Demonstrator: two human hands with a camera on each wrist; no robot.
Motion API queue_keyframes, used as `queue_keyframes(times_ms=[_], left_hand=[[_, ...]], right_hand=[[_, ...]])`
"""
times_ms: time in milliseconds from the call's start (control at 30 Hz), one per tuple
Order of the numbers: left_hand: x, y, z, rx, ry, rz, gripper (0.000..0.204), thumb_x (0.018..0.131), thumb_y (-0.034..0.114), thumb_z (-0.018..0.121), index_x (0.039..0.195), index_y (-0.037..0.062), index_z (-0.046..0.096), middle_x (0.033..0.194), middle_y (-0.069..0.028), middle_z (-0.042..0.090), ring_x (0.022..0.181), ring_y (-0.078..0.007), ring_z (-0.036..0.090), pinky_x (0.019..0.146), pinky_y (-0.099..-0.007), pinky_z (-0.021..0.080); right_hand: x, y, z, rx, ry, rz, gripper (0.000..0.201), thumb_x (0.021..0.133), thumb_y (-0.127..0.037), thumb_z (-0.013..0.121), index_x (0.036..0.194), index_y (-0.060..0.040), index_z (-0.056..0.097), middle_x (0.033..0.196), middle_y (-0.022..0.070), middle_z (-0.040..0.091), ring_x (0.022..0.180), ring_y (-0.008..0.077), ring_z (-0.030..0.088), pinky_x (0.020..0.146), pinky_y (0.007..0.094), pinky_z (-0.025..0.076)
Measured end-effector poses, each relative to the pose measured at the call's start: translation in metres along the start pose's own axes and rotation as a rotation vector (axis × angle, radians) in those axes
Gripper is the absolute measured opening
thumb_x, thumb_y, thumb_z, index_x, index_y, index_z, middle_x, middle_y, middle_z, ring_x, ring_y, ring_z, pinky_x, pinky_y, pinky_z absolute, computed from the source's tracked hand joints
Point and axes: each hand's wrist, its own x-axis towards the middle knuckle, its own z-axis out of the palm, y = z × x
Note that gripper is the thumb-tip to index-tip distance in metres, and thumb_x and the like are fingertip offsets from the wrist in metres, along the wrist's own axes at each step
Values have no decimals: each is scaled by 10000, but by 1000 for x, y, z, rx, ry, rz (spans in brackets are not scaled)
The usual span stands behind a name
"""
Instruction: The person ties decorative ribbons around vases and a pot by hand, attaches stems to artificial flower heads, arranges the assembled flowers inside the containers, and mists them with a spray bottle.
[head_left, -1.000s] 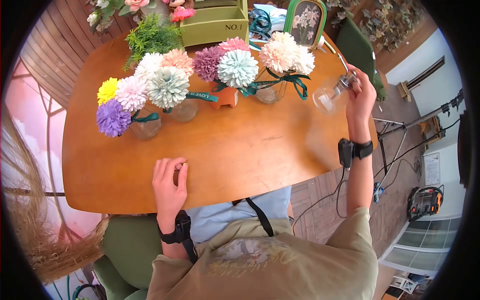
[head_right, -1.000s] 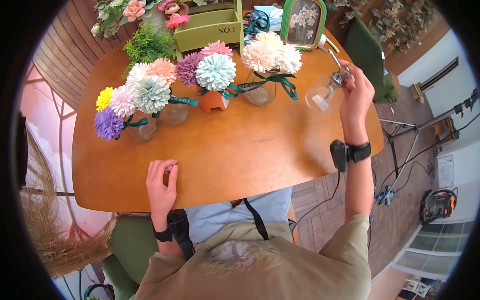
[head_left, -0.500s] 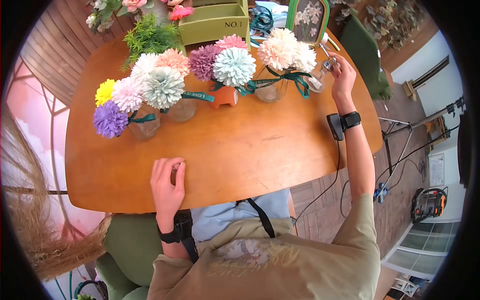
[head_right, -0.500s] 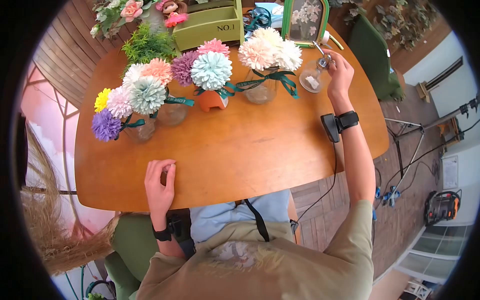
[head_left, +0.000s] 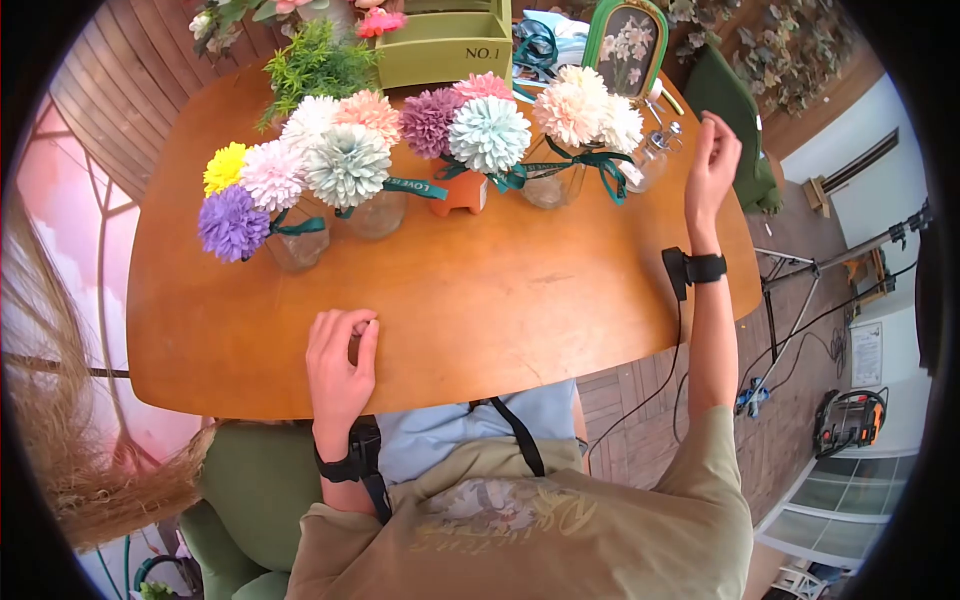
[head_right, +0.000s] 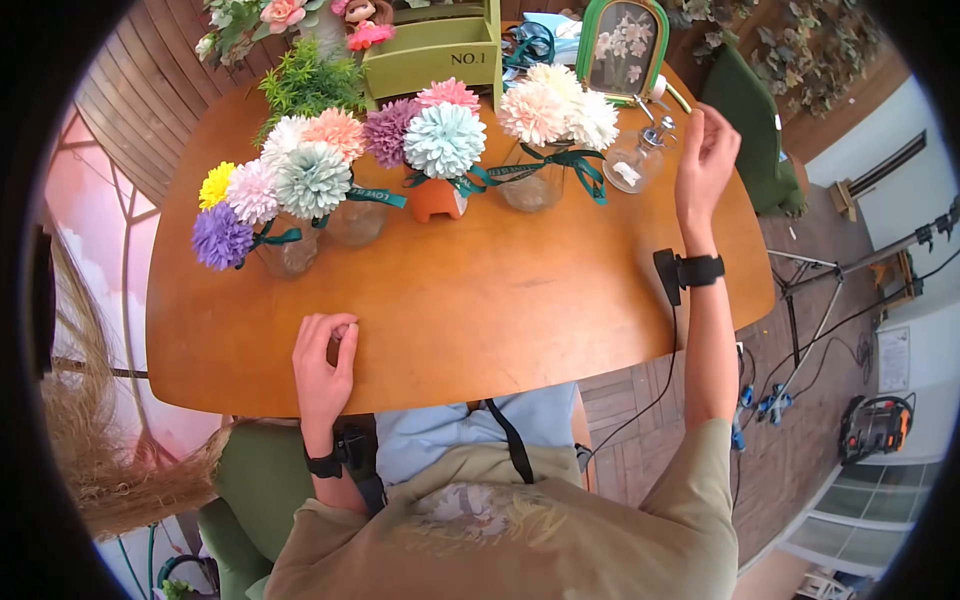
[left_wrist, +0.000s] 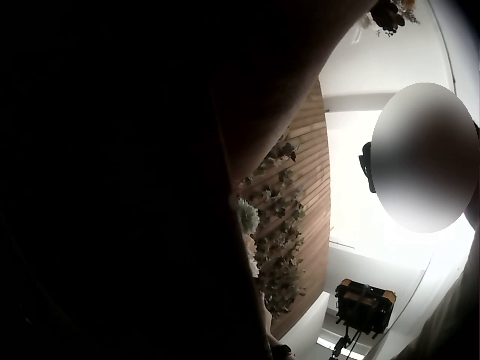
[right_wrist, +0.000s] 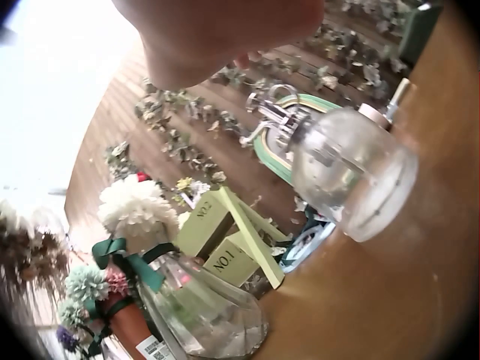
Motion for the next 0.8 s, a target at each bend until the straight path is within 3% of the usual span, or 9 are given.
queue_keyframes(times_ms=[67, 133, 200, 300, 400, 467, 533, 700, 800], left_hand=[[0, -2, 0, 5, -2, -1, 69, 941, 5, 676, 1008, -9, 664, 852, -107, 583, 812, -249, 569, 758, -341, 480], [-2, -2, 0, 12, -18, 4, 71, 940, 6, 677, 1008, -10, 664, 853, -109, 586, 815, -251, 572, 759, -342, 481], [-1, 1, 0, -15, 5, -1, 76, 915, 7, 693, 984, 8, 660, 834, -107, 584, 819, -277, 570, 769, -384, 464], [-2, -1, 1, -24, 16, -3, 77, 917, 9, 694, 987, 7, 661, 833, -105, 583, 819, -277, 571, 771, -380, 464], [-3, -4, -1, -11, 5, 33, 74, 943, 16, 677, 1010, -13, 668, 854, -110, 596, 814, -250, 578, 760, -345, 484], [-3, -3, -1, -19, 14, 20, 74, 930, 13, 686, 999, -4, 665, 847, -109, 594, 815, -265, 576, 765, -362, 474], [-3, -2, 0, -24, 18, 8, 78, 917, 11, 695, 988, 6, 662, 840, -108, 592, 816, -279, 573, 771, -379, 465], [-2, -1, 0, -28, 16, 14, 80, 915, 2, 693, 989, 8, 661, 839, -110, 593, 817, -279, 573, 758, -387, 469], [-2, 1, 0, -14, 16, 6, 105, 907, -5, 697, 1005, 8, 660, 899, -125, 611, 853, -297, 581, 779, -395, 482]], right_hand=[[2, -51, -7, 265, 1, -288, 460, 1022, -388, 648, 1325, -42, 643, 1173, 102, 602, 967, 181, 598, 857, 332, 510], [5, -85, -11, 273, -271, -387, 509, 979, -407, 690, 1389, -115, 612, 1227, 108, 602, 1014, 247, 630, 880, 401, 541], [6, -122, -6, 16, -357, -687, 536, 944, -471, 706, 1389, -184, 626, 1276, 109, 589, 1101, 321, 631, 899, 443, 552], [2, -147, 10, -178, -460, -851, 559, 925, -558, 696, 1369, -223, 638, 1289, 121, 581, 1170, 356, 602, 904, 461, 555], [3, -146, 23, -232, -583, -776, 557, 924, -596, 678, 1331, -216, 655, 1270, 116, 575, 1193, 328, 586, 885, 448, 559], [6, -144, 30, -183, -545, -795, 466, 958, -550, 666, 1252, -188, 677, 1195, 115, 586, 1094, 325, 626, 847, 448, 558], [8, -142, 31, -103, -626, -631, 407, 984, -502, 655, 1179, -146, 680, 1117, 107, 594, 972, 322, 656, 803, 447, 550], [12, -135, 35, 61, -499, -693, 301, 971, -373, 722, 1078, -93, 691, 1035, 109, 612, 882, 316, 651, 756, 431, 535], [23, -148, 7, 114, -49, -778, 255, 943, -242, 763, 993, -11, 669, 977, 130, 642, 856, 302, 639, 759, 381, 523]])
